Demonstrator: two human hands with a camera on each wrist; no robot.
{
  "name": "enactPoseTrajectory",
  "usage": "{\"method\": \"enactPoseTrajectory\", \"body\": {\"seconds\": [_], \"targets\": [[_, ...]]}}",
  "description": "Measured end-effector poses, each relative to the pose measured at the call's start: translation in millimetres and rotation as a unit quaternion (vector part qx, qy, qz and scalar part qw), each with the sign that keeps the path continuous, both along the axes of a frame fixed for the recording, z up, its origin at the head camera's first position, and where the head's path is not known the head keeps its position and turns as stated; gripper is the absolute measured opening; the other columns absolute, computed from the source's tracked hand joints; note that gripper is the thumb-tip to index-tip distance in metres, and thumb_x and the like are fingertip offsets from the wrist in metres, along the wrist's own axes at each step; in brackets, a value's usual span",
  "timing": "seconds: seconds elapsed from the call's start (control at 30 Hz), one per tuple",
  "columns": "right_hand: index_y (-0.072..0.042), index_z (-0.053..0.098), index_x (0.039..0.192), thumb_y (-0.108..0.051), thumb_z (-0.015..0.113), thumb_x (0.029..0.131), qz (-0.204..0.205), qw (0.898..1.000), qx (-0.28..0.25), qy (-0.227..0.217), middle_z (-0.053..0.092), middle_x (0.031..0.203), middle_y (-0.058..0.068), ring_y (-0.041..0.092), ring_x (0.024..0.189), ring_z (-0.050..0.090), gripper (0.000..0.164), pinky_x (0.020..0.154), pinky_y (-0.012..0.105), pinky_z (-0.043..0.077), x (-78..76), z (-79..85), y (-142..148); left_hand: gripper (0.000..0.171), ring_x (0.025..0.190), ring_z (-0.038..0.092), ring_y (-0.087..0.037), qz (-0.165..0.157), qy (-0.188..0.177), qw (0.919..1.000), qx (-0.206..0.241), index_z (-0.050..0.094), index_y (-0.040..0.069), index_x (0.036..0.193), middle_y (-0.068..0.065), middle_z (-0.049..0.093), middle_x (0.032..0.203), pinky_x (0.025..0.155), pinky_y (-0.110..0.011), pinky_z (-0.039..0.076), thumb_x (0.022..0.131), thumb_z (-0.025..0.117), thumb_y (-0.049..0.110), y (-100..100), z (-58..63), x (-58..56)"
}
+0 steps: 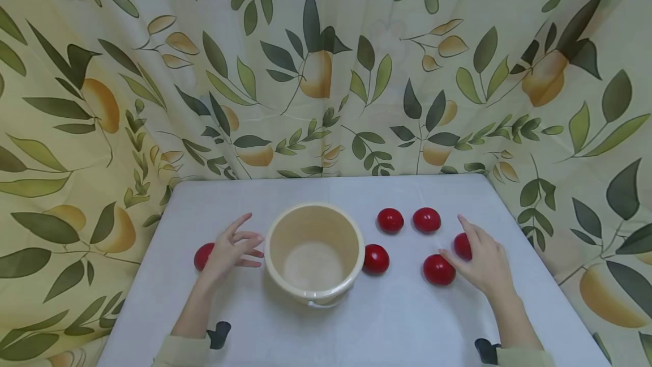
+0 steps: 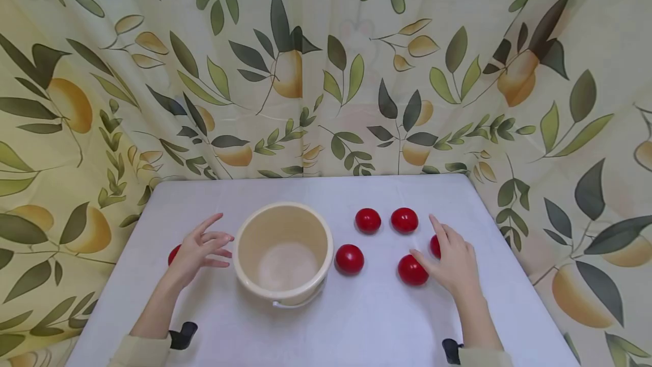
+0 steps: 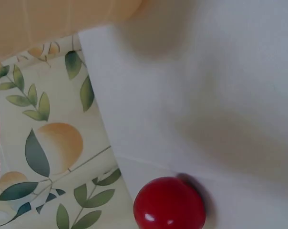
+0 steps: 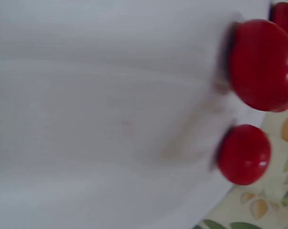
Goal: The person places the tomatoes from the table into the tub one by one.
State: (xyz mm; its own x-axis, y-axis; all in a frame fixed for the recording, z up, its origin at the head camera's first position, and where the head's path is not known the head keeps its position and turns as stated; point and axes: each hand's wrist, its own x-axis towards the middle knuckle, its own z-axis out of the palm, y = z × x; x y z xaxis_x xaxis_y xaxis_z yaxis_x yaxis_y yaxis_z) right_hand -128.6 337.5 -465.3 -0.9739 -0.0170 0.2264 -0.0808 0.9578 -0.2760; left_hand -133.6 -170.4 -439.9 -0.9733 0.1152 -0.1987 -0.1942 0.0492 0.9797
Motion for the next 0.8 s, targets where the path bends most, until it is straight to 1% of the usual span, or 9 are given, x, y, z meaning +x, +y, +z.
{"method": "enactPoseTrajectory", "body": {"seconds": [0.07, 0.13, 0.2, 0.27, 0.33, 0.43, 0.53, 0.67, 0.8], "targets": [[-0.015, 0.020, 0.146, -0.049, 0.070, 0.072, 0.002, 1.000, -0.001, -0.014, 0.039, 0.128, 0.030, 0.048, 0.114, 0.037, 0.096, 0.089, 0.072, 0.027, 6.8, -12.1, 2.6, 0.070, 0.083, 0.064, -0.039, -0.016, -0.020, 0.9997, 0.006, 0.028, 0.020, 0.143, -0.014, 0.060, 0.100, 0.066, -0.040, 0.056, 0.084, 0.066, 0.018, 1.0, -2.6, 1.8], [-0.014, 0.022, 0.145, -0.051, 0.069, 0.072, 0.001, 0.999, -0.001, -0.036, 0.038, 0.128, 0.030, 0.048, 0.115, 0.036, 0.095, 0.089, 0.072, 0.026, 12.7, -22.8, 4.1, 0.069, 0.082, 0.064, -0.039, -0.028, -0.035, 0.9990, 0.010, 0.029, 0.018, 0.143, -0.011, 0.062, 0.095, 0.066, -0.039, 0.056, 0.084, 0.066, 0.017, 2.1, -4.7, 3.5], [-0.011, 0.025, 0.144, -0.054, 0.068, 0.072, 0.000, 0.999, 0.001, -0.053, 0.039, 0.129, 0.029, 0.047, 0.116, 0.035, 0.094, 0.091, 0.071, 0.026, 16.8, -32.4, 5.6, 0.068, 0.079, 0.065, -0.036, -0.035, -0.043, 0.9984, 0.015, 0.031, 0.016, 0.142, -0.008, 0.063, 0.093, 0.066, -0.038, 0.056, 0.084, 0.066, 0.016, 3.1, -5.8, 4.9], [-0.009, 0.027, 0.143, -0.057, 0.065, 0.072, -0.002, 0.997, 0.003, -0.072, 0.038, 0.129, 0.029, 0.047, 0.116, 0.034, 0.093, 0.091, 0.070, 0.025, 19.5, -40.4, 6.4, 0.067, 0.075, 0.066, -0.030, -0.042, -0.046, 0.9979, 0.018, 0.033, 0.013, 0.141, -0.007, 0.063, 0.091, 0.066, -0.037, 0.057, 0.084, 0.066, 0.016, 4.0, -6.5, 5.9], [-0.008, 0.030, 0.141, -0.060, 0.064, 0.072, -0.002, 0.997, 0.006, -0.082, 0.039, 0.129, 0.028, 0.047, 0.117, 0.034, 0.093, 0.091, 0.070, 0.025, 21.1, -47.1, 7.0, 0.066, 0.072, 0.066, -0.025, -0.050, -0.047, 0.9974, 0.022, 0.034, 0.011, 0.140, -0.007, 0.062, 0.090, 0.066, -0.037, 0.057, 0.083, 0.066, 0.015, 4.6, -7.1, 6.6], [-0.005, 0.033, 0.138, -0.061, 0.064, 0.071, -0.001, 0.996, 0.011, -0.093, 0.040, 0.127, 0.027, 0.046, 0.115, 0.034, 0.092, 0.089, 0.070, 0.026, 22.8, -54.4, 7.5, 0.065, 0.070, 0.066, -0.021, -0.060, -0.047, 0.9968, 0.026, 0.034, 0.008, 0.140, -0.006, 0.062, 0.088, 0.066, -0.036, 0.057, 0.083, 0.066, 0.014, 5.7, -8.2, 7.4], [-0.004, 0.036, 0.135, -0.064, 0.063, 0.070, 0.001, 0.995, 0.019, -0.102, 0.040, 0.127, 0.027, 0.046, 0.115, 0.034, 0.092, 0.089, 0.070, 0.027, 23.9, -59.2, 7.8, 0.065, 0.069, 0.065, -0.020, -0.066, -0.047, 0.9962, 0.031, 0.034, 0.007, 0.140, -0.005, 0.061, 0.087, 0.065, -0.035, 0.057, 0.083, 0.066, 0.012, 7.1, -9.6, 7.9], [-0.002, 0.040, 0.132, -0.066, 0.061, 0.070, 0.004, 0.994, 0.022, -0.106, 0.040, 0.127, 0.028, 0.046, 0.117, 0.033, 0.092, 0.090, 0.069, 0.026, 24.8, -62.2, 8.2, 0.064, 0.067, 0.065, -0.019, -0.072, -0.048, 0.9956, 0.037, 0.033, 0.008, 0.140, -0.005, 0.060, 0.085, 0.064, -0.035, 0.057, 0.084, 0.064, 0.008, 9.3, -12.0, 8.1], [-0.001, 0.042, 0.129, -0.066, 0.063, 0.068, 0.009, 0.994, 0.028, -0.104, 0.042, 0.126, 0.029, 0.046, 0.115, 0.035, 0.092, 0.089, 0.069, 0.026, 24.0, -66.8, 9.1, 0.063, 0.065, 0.064, -0.018, -0.071, -0.052, 0.9950, 0.048, 0.032, 0.009, 0.141, -0.004, 0.059, 0.083, 0.062, -0.035, 0.057, 0.085, 0.061, 0.004, 10.7, -14.0, 7.8]]}}
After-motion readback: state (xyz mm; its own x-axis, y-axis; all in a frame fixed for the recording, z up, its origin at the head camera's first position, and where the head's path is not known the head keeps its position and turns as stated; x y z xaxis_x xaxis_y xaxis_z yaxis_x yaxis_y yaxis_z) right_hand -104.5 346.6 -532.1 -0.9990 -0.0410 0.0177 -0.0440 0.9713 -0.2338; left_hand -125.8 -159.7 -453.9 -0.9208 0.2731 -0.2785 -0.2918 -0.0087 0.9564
